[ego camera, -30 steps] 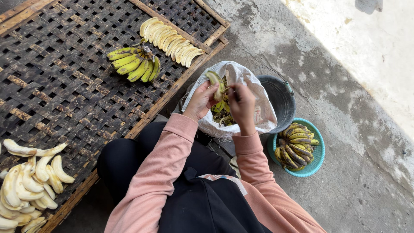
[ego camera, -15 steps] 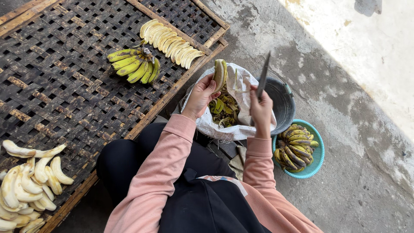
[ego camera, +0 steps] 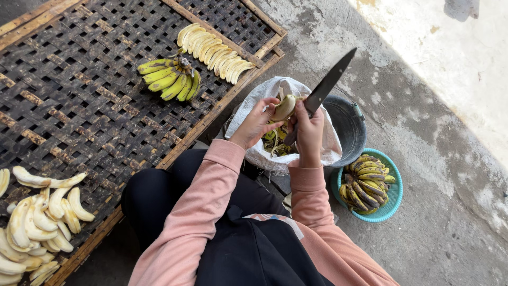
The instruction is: The person sits on the ground and peels green bananas with a knife, dropping the peels into a cloth sack. Peeled bananas are placed onto woven bamboo drying trays alongside already peeled bananas, and unpeeled bananas are taken from a plastic basin.
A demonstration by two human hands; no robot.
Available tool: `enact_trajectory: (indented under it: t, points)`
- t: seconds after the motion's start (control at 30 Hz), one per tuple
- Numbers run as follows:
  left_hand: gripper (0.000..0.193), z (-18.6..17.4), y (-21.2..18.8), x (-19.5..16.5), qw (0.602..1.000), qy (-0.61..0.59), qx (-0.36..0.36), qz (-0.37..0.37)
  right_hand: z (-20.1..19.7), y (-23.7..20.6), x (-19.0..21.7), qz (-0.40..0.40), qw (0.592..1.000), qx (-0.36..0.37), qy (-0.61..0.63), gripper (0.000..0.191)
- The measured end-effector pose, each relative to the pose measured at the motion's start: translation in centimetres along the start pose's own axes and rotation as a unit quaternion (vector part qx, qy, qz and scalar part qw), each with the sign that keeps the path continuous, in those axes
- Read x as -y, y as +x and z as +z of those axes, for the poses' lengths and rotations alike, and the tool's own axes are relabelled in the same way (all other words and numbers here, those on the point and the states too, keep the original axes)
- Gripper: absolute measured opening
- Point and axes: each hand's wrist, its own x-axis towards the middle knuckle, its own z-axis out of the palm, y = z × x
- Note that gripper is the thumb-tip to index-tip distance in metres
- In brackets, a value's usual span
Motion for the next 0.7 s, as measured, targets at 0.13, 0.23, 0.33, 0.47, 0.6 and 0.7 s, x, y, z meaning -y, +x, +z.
enact_trajectory:
  t: [0.13,0.23,0.33,0.47,0.6,0.7]
  points:
    - [0.047,0.1,0.0,-0.1,0.985,0.037,-0.119,-0.118,0.6,-0.8,-1.6,-0.14,0.959,-0.031,-0.243,0.009]
    - [0.063,-0.4,-0.2,0.0,0.988,-0.103,0.071,-0.087,0.7,-1.2,-2.8,-0.205,0.92,0.018,-0.333,0.009]
    - [0.066,-0.9,-0.1,-0.3,0.973,-0.198,0.122,-0.007,0.3,-1.7,-3.3,-0.068,0.966,0.047,-0.245,0.012]
    - [0.068,-1.6,-0.3,-1.7,0.983,-0.043,0.18,-0.014,-1.2,-0.3,-2.5,0.128,0.99,0.001,-0.055,0.009]
    - [0.089,-1.3,-0.9,-2.9,0.987,0.022,0.16,0.0,-2.6,0.7,-0.6,0.036,0.994,-0.046,0.097,0.011]
    - [0.067,-0.8,-0.9,-3.3,0.998,0.017,0.06,-0.03,-4.2,1.1,1.2,-0.088,0.988,-0.119,0.039,0.013]
